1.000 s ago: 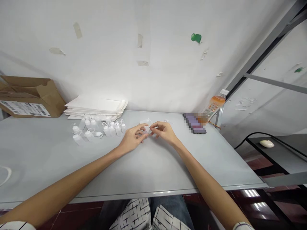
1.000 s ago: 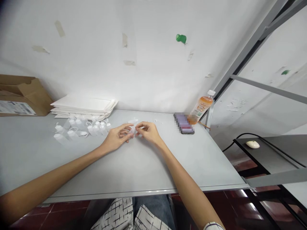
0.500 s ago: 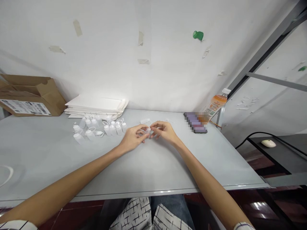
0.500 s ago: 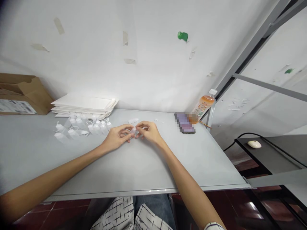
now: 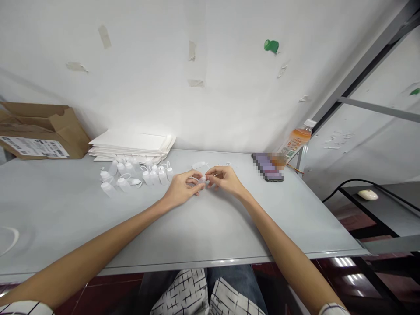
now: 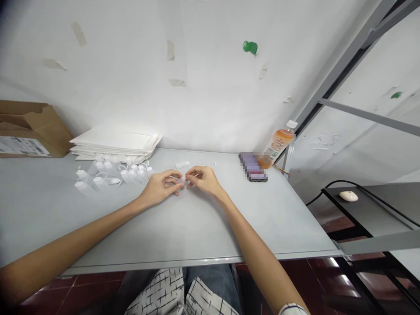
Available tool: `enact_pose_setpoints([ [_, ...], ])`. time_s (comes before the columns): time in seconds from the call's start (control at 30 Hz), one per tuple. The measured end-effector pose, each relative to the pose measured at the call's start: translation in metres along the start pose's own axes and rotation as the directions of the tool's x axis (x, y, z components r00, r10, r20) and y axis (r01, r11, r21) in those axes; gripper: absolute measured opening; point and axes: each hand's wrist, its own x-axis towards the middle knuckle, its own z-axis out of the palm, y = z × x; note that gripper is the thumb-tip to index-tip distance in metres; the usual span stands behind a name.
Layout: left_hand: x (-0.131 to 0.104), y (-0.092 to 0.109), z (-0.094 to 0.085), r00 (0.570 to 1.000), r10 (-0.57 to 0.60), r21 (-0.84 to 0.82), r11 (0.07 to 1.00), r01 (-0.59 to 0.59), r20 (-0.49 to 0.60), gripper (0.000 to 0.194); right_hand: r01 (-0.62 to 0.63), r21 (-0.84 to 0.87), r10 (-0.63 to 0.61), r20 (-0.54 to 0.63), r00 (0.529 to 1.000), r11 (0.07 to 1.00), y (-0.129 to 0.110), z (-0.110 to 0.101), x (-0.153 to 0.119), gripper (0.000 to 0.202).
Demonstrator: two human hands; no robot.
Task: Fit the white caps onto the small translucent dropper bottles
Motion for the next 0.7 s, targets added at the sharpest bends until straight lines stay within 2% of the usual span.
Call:
enact_pose_setpoints([
  [0.17,-0.001,0.000,0.000,1.000,-0.007,0.052,0.999,0.007,-0.006,0.036,0.026,-0.099,-0.026,-0.007,1.000,0.995,0.004,-0.002,0.001,0.020],
  [0.27,0.000,0.000,-0.002,0.998,0.050,0.154,0.987,-0.046,-0.023,0.032,0.115,-0.300,-0.140,-0.064,0.988,0.947,0.007,-0.004,0.001,0.015],
  [0.37,0.001,0.000,-0.003,0.993,0.121,0.247,0.962,-0.115,-0.011,0.027,0.183,-0.432,-0.253,-0.110,0.961,0.883,0.009,-0.007,0.000,0.021],
  [0.53,0.000,0.000,-0.003,0.989,0.141,0.270,0.952,-0.145,0.036,0.026,0.257,-0.406,-0.308,-0.066,0.949,0.877,0.008,-0.010,0.000,0.020],
  [0.6,0.000,0.000,-0.003,0.988,0.148,0.273,0.949,-0.156,0.049,0.026,0.264,-0.360,-0.288,-0.014,0.957,0.895,0.007,-0.011,0.000,0.015],
  [0.7,0.000,0.000,-0.004,0.986,0.152,0.291,0.943,-0.163,0.062,0.025,0.202,-0.272,-0.198,0.041,0.979,0.941,0.006,-0.011,0.000,0.013],
])
